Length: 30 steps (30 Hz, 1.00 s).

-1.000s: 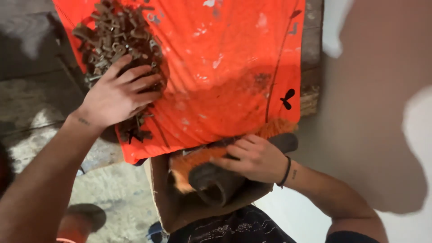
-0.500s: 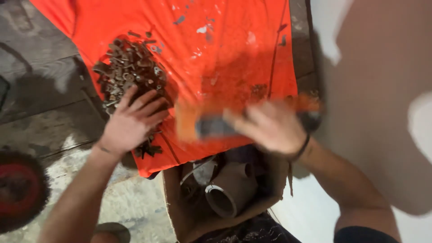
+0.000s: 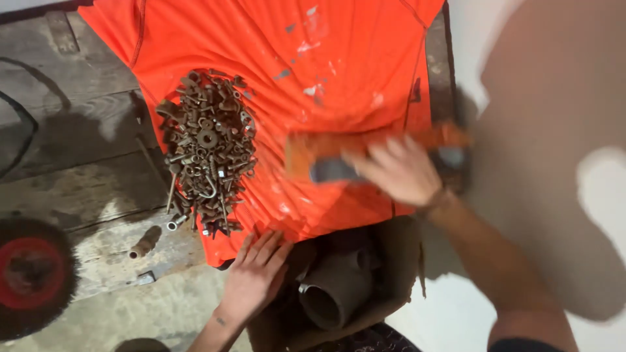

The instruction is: The person sorts a pile of rusty metal parts on an orange cloth, then uses a wire brush to sweep debris into a cardboard box. They continue to gather and sweep the metal parts into the box.

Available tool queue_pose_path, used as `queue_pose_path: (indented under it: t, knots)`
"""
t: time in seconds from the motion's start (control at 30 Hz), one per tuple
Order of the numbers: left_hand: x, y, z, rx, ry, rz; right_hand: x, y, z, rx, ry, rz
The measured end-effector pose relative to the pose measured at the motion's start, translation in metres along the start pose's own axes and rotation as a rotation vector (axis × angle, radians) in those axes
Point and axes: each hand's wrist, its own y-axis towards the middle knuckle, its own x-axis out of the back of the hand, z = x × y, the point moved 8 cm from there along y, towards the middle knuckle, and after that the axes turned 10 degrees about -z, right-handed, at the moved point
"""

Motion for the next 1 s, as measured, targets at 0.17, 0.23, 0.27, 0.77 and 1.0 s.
queue_pose_path:
  t: [0.17,0.23,0.27,0.77,1.0]
  knots:
    - [-0.011,-0.032,-0.008,-0.032,-0.127,0.095,0.047,-0.061,0.049,0.027,0.493,0.105]
    - [-0.004,-0.047,-0.01,0.001,-0.156,0.085,0.047,-0.06,0.043,0.034,0.497,0.126]
    - [-0.001,-0.055,-0.012,0.045,-0.195,0.074,0.048,-0.061,0.04,0.047,0.505,0.16]
    - [-0.033,-0.181,-0.015,0.113,-0.194,-0.243,0.043,-0.038,0.063,-0.023,0.165,0.073]
    - [-0.098,-0.245,0.073,0.986,-0.938,-0.241,0.07,-0.103,0.099,0.083,0.444,0.109]
